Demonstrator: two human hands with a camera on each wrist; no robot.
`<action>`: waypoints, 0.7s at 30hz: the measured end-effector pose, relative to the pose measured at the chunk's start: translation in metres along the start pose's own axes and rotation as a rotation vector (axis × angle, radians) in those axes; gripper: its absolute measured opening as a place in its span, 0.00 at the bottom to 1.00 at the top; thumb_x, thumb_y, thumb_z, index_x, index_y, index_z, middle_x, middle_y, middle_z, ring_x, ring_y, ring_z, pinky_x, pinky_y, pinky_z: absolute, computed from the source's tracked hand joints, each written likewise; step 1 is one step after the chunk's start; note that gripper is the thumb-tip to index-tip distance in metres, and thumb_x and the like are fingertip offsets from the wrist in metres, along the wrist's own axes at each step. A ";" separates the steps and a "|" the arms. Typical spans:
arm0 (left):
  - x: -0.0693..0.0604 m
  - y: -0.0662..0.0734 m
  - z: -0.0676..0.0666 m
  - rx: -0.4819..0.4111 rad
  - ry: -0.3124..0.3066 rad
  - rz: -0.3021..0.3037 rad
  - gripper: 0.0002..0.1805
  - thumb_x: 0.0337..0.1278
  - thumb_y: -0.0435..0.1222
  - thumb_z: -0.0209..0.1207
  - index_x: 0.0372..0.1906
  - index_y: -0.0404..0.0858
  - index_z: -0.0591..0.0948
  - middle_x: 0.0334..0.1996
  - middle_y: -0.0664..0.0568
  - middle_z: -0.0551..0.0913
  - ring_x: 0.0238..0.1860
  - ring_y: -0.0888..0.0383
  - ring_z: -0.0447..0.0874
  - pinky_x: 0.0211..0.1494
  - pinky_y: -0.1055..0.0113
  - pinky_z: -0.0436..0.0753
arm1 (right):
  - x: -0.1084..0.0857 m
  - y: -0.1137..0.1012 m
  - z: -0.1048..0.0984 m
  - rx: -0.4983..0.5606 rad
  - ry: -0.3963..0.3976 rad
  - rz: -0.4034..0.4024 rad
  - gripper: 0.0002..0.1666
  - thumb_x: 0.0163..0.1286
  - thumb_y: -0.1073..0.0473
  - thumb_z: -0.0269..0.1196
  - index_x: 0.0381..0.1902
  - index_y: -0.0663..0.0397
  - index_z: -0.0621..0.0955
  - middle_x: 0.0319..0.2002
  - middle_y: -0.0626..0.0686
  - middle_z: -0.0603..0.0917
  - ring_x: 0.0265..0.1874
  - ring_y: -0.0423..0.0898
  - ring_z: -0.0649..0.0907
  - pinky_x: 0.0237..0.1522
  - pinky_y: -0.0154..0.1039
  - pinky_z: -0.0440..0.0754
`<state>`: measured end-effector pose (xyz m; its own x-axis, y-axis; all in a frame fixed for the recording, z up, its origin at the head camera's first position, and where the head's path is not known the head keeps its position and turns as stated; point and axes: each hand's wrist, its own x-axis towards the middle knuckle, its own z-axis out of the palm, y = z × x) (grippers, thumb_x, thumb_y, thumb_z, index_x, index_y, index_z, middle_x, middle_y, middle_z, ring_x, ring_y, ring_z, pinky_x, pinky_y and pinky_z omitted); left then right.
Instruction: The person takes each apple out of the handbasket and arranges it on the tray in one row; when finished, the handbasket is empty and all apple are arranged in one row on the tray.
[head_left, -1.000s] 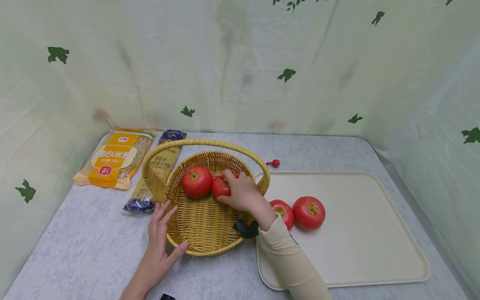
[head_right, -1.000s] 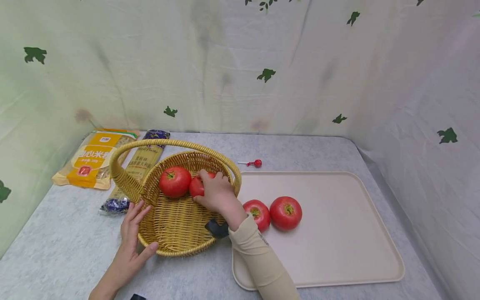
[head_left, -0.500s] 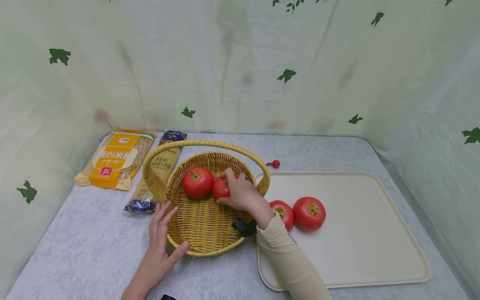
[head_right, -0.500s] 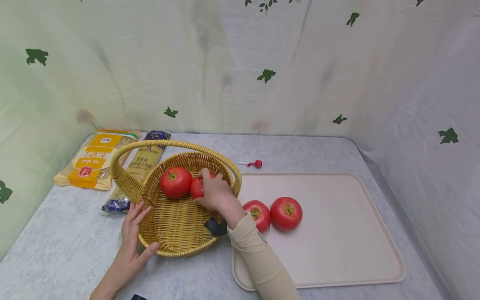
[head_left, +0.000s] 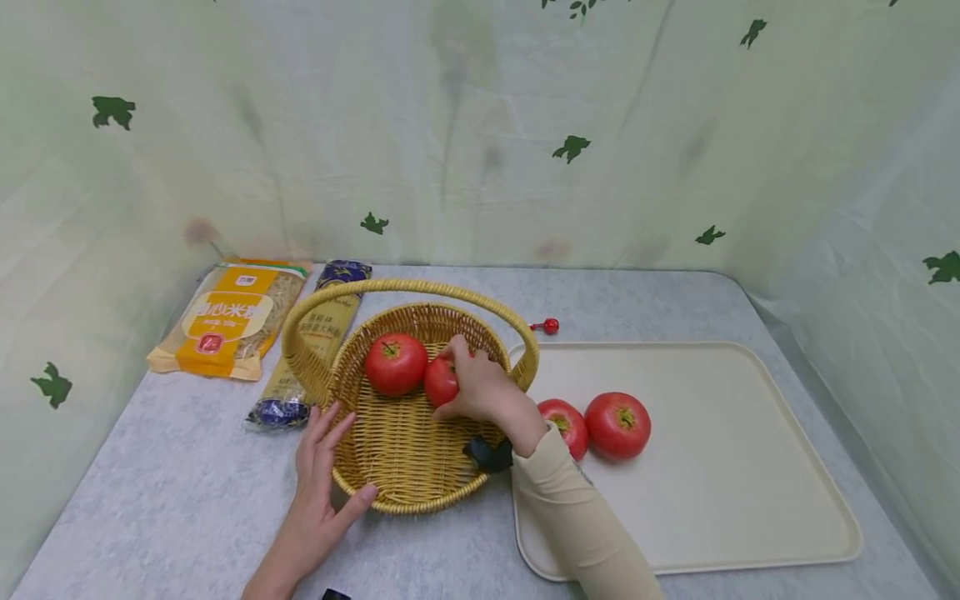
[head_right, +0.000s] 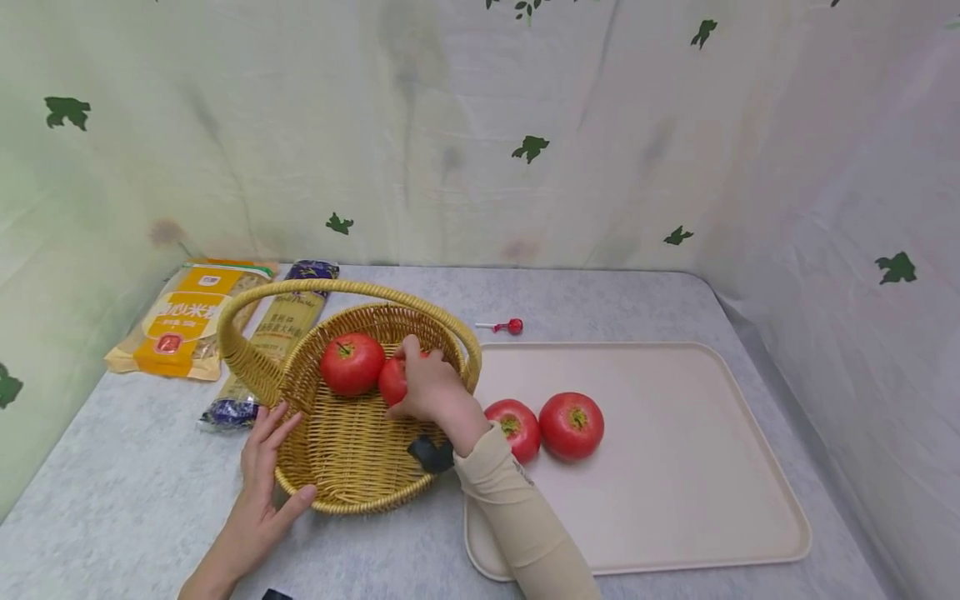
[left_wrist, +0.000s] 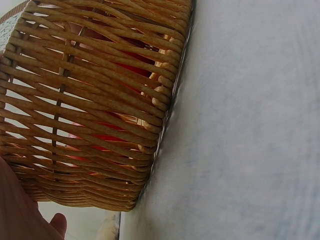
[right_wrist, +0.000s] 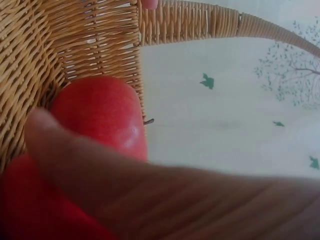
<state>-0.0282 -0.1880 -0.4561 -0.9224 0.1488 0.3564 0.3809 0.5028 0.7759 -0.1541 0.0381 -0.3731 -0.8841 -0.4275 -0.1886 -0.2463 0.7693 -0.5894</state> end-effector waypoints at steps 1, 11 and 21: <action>0.000 0.000 0.000 0.002 0.002 -0.001 0.47 0.47 0.31 0.64 0.74 0.44 0.54 0.74 0.46 0.41 0.71 0.38 0.26 0.63 0.33 0.35 | 0.001 0.000 0.000 0.000 0.008 -0.004 0.42 0.48 0.51 0.76 0.55 0.48 0.63 0.46 0.59 0.73 0.40 0.56 0.78 0.39 0.45 0.78; 0.000 -0.001 -0.001 0.003 0.006 0.010 0.47 0.47 0.30 0.64 0.73 0.41 0.54 0.74 0.45 0.41 0.71 0.40 0.25 0.63 0.33 0.34 | 0.002 0.000 0.002 -0.089 0.042 -0.014 0.41 0.49 0.45 0.74 0.54 0.46 0.65 0.44 0.60 0.74 0.36 0.55 0.78 0.33 0.44 0.77; -0.001 0.000 0.000 0.016 0.004 -0.009 0.47 0.49 0.31 0.64 0.74 0.44 0.54 0.74 0.46 0.42 0.72 0.44 0.24 0.63 0.32 0.35 | -0.005 -0.005 0.001 -0.185 0.031 0.004 0.39 0.50 0.36 0.70 0.54 0.43 0.67 0.39 0.55 0.78 0.31 0.50 0.79 0.28 0.40 0.76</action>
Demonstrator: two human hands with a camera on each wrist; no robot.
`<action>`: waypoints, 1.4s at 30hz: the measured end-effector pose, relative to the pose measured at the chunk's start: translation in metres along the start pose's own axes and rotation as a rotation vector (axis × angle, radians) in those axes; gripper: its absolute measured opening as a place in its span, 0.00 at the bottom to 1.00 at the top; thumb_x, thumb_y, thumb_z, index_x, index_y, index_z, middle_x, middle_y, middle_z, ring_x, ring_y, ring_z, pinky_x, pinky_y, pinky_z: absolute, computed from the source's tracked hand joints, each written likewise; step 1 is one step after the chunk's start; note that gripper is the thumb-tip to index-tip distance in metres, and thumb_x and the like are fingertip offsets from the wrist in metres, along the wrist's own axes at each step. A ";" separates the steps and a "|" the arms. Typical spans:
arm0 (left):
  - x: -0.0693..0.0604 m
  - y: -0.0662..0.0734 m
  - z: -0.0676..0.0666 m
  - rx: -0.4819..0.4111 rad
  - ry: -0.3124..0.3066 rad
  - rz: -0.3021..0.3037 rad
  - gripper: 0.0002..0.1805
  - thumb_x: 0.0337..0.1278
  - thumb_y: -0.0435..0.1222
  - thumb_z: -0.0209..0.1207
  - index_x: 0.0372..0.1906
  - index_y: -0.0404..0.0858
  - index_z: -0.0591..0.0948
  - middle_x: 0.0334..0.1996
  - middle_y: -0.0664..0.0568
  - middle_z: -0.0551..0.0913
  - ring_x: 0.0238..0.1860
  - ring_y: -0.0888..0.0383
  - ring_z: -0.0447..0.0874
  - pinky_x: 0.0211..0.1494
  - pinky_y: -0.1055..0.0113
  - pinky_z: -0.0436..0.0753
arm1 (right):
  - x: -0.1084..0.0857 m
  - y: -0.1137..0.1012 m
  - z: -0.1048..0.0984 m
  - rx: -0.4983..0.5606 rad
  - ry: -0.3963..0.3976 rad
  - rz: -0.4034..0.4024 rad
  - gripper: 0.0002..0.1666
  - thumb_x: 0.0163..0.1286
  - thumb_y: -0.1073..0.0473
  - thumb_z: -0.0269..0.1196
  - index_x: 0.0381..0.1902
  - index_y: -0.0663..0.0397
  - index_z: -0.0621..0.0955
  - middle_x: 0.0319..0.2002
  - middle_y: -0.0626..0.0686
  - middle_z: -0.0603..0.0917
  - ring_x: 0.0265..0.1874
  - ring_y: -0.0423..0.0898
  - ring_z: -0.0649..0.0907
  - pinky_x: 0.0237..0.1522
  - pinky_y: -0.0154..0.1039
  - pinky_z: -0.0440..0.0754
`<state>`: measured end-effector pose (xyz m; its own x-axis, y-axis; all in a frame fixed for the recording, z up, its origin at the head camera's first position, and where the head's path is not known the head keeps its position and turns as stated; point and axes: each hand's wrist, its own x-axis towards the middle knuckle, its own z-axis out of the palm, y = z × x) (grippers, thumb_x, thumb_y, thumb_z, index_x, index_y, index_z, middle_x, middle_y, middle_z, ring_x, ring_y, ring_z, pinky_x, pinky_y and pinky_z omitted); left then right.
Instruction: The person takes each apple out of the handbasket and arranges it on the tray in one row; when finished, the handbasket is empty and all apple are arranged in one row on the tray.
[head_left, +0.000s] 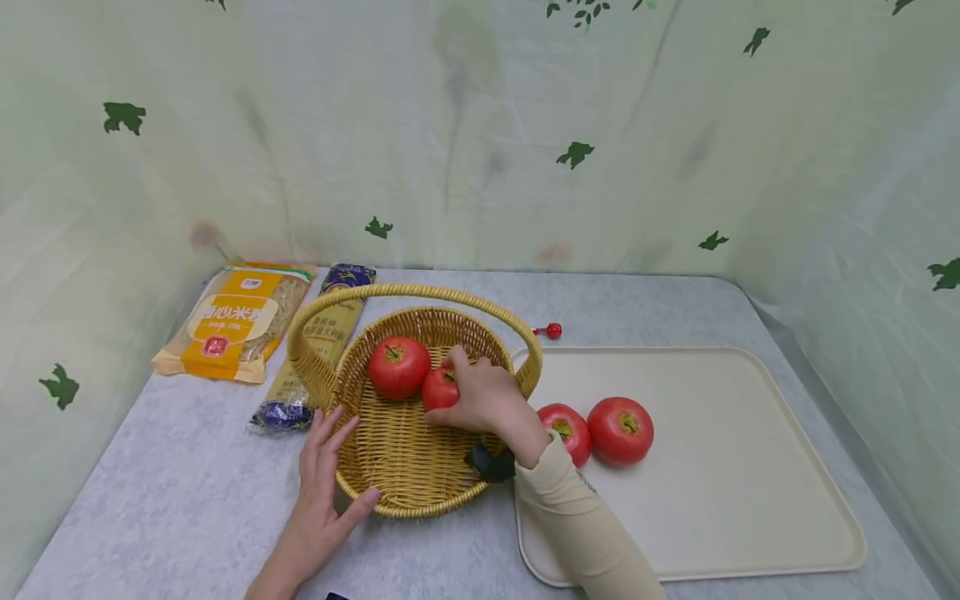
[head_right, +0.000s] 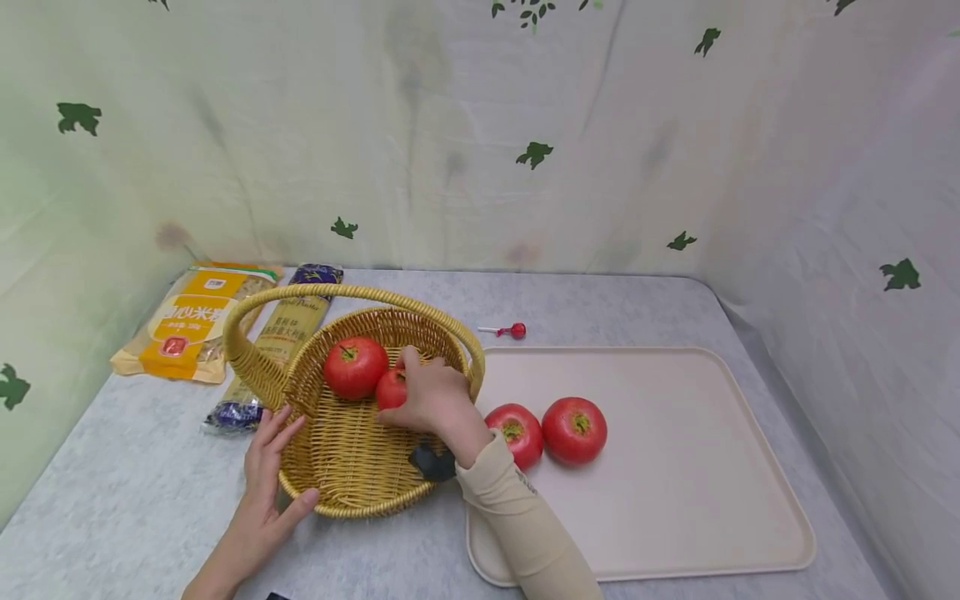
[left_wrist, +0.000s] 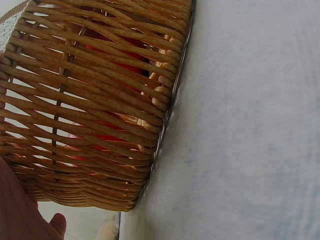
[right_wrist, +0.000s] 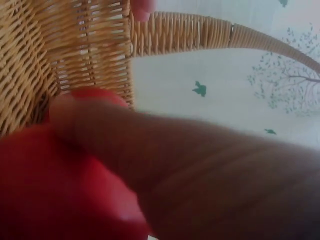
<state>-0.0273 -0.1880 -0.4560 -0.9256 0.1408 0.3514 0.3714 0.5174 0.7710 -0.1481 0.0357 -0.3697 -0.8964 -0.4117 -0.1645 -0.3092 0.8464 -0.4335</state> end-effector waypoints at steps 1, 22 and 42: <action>0.000 0.000 0.000 0.000 0.000 0.000 0.47 0.49 0.31 0.64 0.74 0.45 0.54 0.74 0.46 0.42 0.72 0.43 0.24 0.62 0.32 0.35 | -0.001 0.000 0.000 -0.011 0.001 0.000 0.39 0.50 0.35 0.69 0.54 0.43 0.67 0.38 0.55 0.78 0.30 0.49 0.79 0.28 0.40 0.75; 0.000 -0.002 0.000 -0.025 0.003 0.014 0.47 0.47 0.30 0.64 0.73 0.41 0.55 0.74 0.45 0.41 0.71 0.40 0.25 0.62 0.32 0.35 | -0.036 -0.012 -0.013 0.039 0.172 -0.090 0.41 0.52 0.28 0.62 0.60 0.33 0.68 0.41 0.53 0.71 0.24 0.45 0.77 0.26 0.37 0.76; 0.001 -0.001 0.000 -0.027 -0.005 0.007 0.46 0.48 0.30 0.64 0.73 0.40 0.55 0.74 0.45 0.42 0.72 0.45 0.24 0.62 0.31 0.36 | -0.055 -0.006 -0.002 0.355 0.429 -0.230 0.38 0.52 0.29 0.63 0.61 0.21 0.67 0.49 0.42 0.67 0.39 0.39 0.76 0.35 0.36 0.79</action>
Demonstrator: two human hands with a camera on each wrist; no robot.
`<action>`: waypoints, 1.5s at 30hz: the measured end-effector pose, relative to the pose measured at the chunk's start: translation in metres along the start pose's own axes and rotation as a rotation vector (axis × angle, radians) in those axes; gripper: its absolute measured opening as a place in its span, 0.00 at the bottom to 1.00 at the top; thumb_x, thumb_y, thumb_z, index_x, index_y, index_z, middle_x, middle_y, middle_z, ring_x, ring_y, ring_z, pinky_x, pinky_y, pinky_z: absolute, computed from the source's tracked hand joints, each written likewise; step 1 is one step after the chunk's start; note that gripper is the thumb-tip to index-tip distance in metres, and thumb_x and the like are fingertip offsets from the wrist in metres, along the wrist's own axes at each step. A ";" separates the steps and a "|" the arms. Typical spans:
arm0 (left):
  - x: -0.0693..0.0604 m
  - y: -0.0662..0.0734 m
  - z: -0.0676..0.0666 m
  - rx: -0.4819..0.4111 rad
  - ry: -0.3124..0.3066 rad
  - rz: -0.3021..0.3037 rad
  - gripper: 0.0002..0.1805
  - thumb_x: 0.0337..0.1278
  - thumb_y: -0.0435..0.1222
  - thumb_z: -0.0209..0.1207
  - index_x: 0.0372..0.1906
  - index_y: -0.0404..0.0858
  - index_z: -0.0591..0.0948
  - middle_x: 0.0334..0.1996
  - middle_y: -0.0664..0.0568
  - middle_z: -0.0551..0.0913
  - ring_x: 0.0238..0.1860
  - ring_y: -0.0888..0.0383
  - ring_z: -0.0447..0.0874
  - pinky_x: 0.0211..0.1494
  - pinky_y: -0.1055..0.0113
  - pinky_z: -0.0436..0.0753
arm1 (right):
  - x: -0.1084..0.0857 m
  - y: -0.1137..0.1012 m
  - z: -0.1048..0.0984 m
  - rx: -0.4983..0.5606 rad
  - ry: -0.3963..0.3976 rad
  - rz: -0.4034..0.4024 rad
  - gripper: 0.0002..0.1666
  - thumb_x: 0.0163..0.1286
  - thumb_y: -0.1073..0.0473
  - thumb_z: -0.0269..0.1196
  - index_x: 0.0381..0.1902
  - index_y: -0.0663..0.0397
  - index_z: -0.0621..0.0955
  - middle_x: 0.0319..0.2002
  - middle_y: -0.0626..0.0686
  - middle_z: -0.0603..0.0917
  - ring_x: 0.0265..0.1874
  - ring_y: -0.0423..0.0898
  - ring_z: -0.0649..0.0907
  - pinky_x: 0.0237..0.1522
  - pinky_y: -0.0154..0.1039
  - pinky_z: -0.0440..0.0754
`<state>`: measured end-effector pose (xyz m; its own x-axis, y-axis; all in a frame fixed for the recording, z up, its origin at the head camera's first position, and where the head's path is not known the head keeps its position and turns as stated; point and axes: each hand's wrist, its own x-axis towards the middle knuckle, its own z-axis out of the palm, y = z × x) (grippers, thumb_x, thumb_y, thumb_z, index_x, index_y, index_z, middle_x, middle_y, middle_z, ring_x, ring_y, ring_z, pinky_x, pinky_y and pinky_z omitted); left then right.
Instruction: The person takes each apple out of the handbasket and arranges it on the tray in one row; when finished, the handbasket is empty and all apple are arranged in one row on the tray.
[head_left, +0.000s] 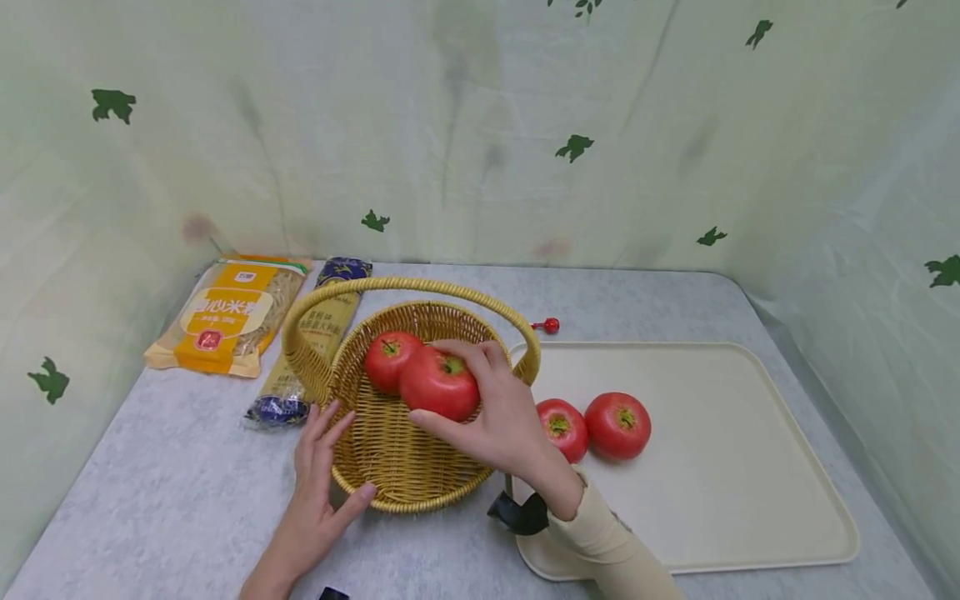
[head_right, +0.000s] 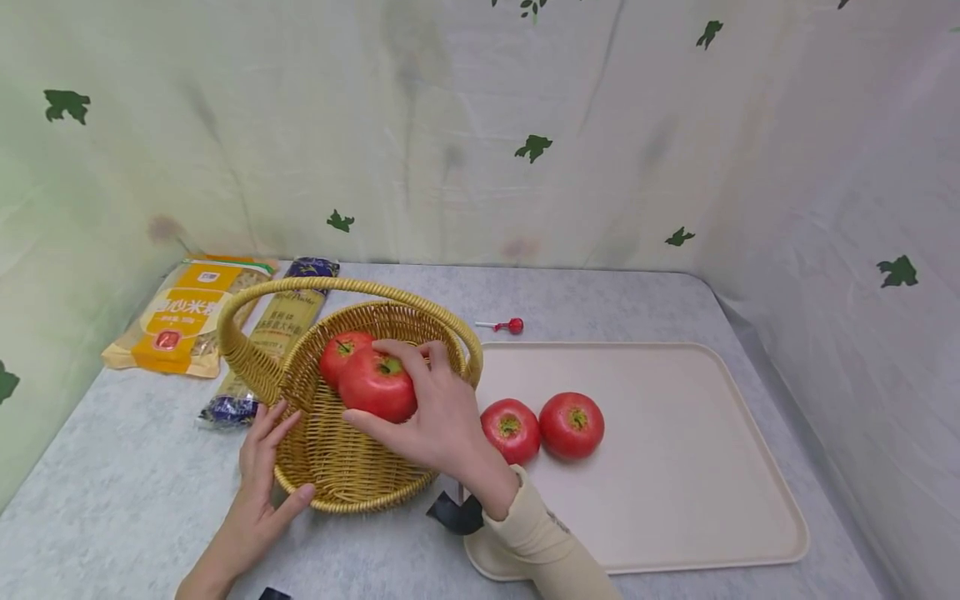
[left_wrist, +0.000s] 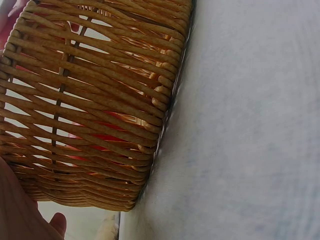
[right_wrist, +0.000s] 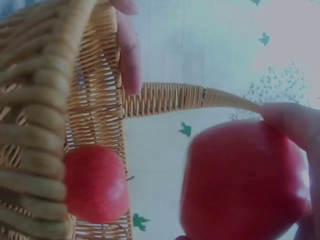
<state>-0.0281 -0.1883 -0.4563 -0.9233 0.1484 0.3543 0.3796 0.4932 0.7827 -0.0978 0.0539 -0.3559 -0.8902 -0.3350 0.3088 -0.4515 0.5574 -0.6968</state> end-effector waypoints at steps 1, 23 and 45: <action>0.000 0.000 0.000 0.001 -0.001 -0.001 0.46 0.48 0.30 0.64 0.73 0.40 0.55 0.74 0.46 0.42 0.72 0.45 0.24 0.62 0.31 0.36 | -0.001 0.000 0.000 0.026 0.013 -0.009 0.38 0.53 0.30 0.64 0.62 0.21 0.67 0.50 0.43 0.67 0.40 0.39 0.76 0.36 0.36 0.79; 0.000 0.001 0.000 -0.003 0.003 -0.002 0.46 0.48 0.29 0.64 0.73 0.43 0.55 0.74 0.45 0.42 0.71 0.43 0.24 0.62 0.31 0.35 | -0.036 0.012 -0.023 0.251 0.211 -0.271 0.38 0.57 0.38 0.65 0.61 0.47 0.71 0.53 0.52 0.71 0.50 0.49 0.73 0.40 0.45 0.80; 0.000 0.000 0.000 0.000 0.005 0.007 0.46 0.47 0.30 0.64 0.73 0.40 0.55 0.74 0.45 0.42 0.72 0.43 0.25 0.62 0.31 0.35 | -0.067 0.049 -0.065 0.303 0.421 -0.254 0.43 0.39 0.63 0.72 0.56 0.67 0.69 0.53 0.60 0.73 0.52 0.53 0.73 0.42 0.35 0.79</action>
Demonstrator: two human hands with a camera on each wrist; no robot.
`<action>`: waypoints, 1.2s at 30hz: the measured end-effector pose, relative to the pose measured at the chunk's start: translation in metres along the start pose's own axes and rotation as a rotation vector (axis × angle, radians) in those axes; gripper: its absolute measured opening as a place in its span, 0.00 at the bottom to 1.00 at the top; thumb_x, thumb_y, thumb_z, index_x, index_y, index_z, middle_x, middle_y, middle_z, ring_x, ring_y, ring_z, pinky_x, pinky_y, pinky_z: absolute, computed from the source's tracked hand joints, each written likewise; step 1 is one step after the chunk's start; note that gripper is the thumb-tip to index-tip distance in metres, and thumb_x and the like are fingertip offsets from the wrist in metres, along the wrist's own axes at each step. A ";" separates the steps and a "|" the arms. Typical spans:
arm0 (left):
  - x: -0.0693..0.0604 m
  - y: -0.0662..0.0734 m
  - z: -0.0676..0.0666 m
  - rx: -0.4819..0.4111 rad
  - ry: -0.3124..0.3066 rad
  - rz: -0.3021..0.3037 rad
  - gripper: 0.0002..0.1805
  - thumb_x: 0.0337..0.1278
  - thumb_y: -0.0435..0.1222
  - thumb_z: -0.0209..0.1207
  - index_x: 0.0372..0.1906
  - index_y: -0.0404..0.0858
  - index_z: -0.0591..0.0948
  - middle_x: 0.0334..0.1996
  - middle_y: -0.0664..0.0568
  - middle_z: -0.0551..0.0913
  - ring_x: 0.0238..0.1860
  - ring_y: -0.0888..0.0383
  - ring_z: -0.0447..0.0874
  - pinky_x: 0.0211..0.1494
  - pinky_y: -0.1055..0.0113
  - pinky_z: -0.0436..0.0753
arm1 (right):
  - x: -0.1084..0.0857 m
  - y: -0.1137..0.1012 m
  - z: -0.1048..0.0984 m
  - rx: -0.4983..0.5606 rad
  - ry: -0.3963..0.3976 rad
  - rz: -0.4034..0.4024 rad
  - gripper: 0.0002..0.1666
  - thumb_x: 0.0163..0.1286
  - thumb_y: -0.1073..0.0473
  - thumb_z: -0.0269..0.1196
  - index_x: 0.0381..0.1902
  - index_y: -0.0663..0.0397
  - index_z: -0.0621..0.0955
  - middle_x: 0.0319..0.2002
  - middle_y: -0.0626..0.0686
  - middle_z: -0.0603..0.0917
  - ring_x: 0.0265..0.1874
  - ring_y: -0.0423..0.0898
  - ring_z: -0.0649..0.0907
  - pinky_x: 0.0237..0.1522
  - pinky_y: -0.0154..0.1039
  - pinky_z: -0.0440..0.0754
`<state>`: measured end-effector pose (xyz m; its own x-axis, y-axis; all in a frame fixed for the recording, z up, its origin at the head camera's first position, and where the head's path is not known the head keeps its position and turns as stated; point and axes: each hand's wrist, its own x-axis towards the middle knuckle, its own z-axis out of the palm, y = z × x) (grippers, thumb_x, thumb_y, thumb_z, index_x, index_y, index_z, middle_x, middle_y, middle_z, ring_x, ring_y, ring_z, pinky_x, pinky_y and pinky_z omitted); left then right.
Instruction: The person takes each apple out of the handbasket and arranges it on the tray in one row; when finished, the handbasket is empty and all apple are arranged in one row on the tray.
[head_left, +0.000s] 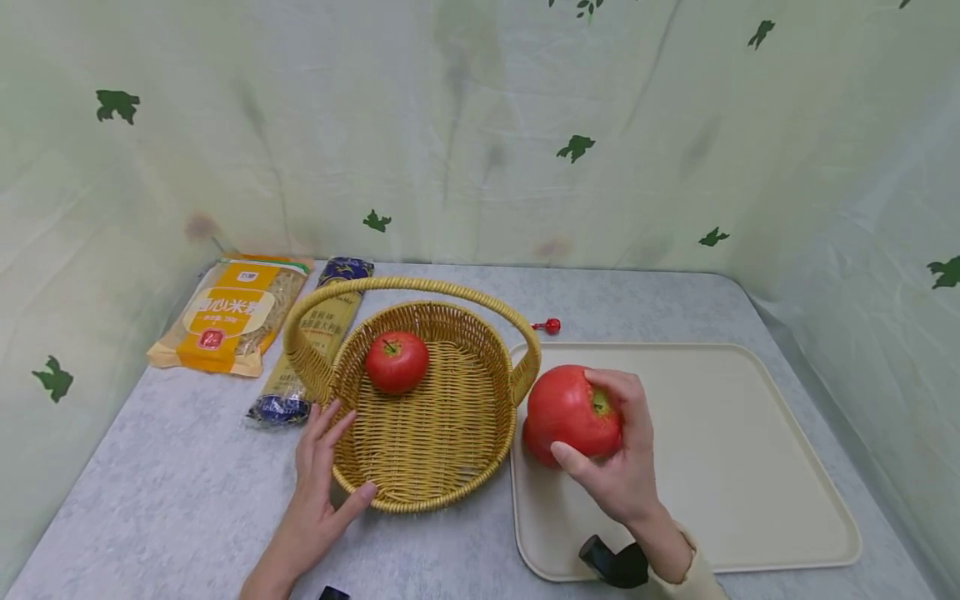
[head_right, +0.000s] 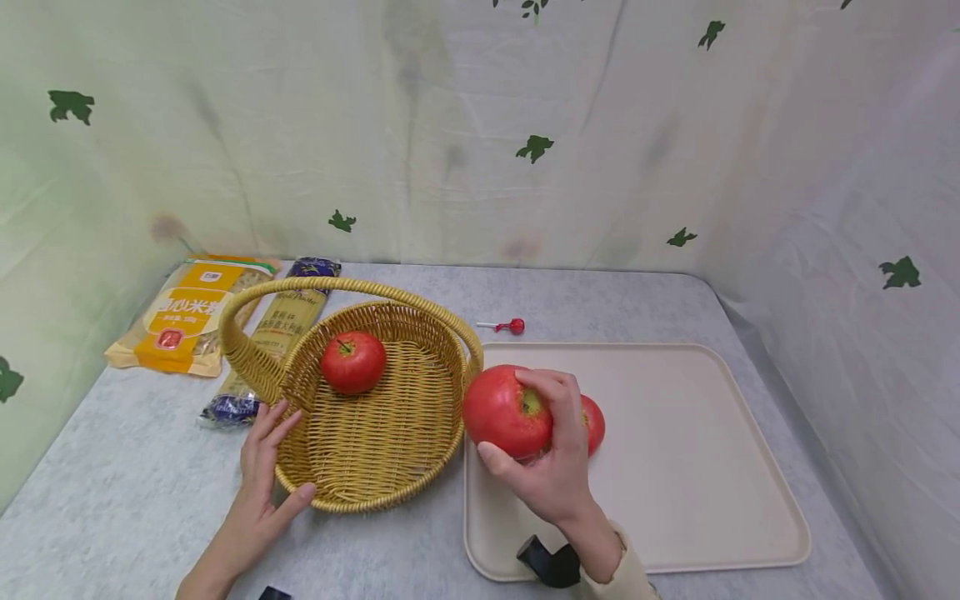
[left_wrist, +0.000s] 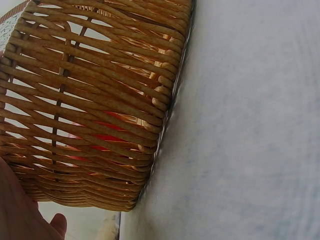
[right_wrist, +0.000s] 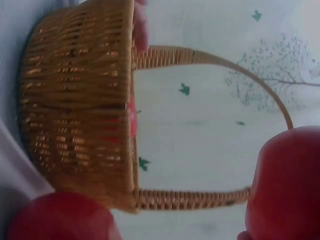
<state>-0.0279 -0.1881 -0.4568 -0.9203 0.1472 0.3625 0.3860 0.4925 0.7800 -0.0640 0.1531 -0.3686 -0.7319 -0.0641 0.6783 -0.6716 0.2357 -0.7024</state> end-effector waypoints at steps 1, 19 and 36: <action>0.000 0.000 0.000 -0.001 -0.001 0.000 0.46 0.47 0.30 0.64 0.73 0.39 0.55 0.74 0.45 0.42 0.72 0.43 0.24 0.61 0.31 0.35 | -0.001 0.002 -0.003 0.002 0.007 0.010 0.44 0.38 0.65 0.72 0.56 0.68 0.69 0.53 0.60 0.73 0.52 0.53 0.73 0.42 0.34 0.79; 0.000 0.001 -0.001 -0.015 -0.001 -0.001 0.47 0.47 0.30 0.64 0.73 0.41 0.55 0.74 0.46 0.41 0.71 0.40 0.25 0.61 0.30 0.35 | -0.012 0.030 -0.045 -0.164 0.164 0.242 0.45 0.42 0.77 0.69 0.61 0.65 0.66 0.58 0.51 0.71 0.53 0.46 0.72 0.44 0.28 0.76; 0.000 -0.001 0.000 -0.008 0.000 0.004 0.47 0.47 0.30 0.64 0.73 0.44 0.55 0.74 0.45 0.41 0.71 0.41 0.25 0.61 0.31 0.34 | -0.021 0.070 -0.084 -0.354 0.321 0.383 0.40 0.53 0.67 0.69 0.64 0.54 0.67 0.59 0.49 0.70 0.55 0.43 0.69 0.43 0.25 0.73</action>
<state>-0.0285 -0.1889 -0.4572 -0.9186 0.1497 0.3658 0.3906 0.4854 0.7822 -0.0857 0.2519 -0.4138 -0.8053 0.3715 0.4621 -0.2485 0.4961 -0.8319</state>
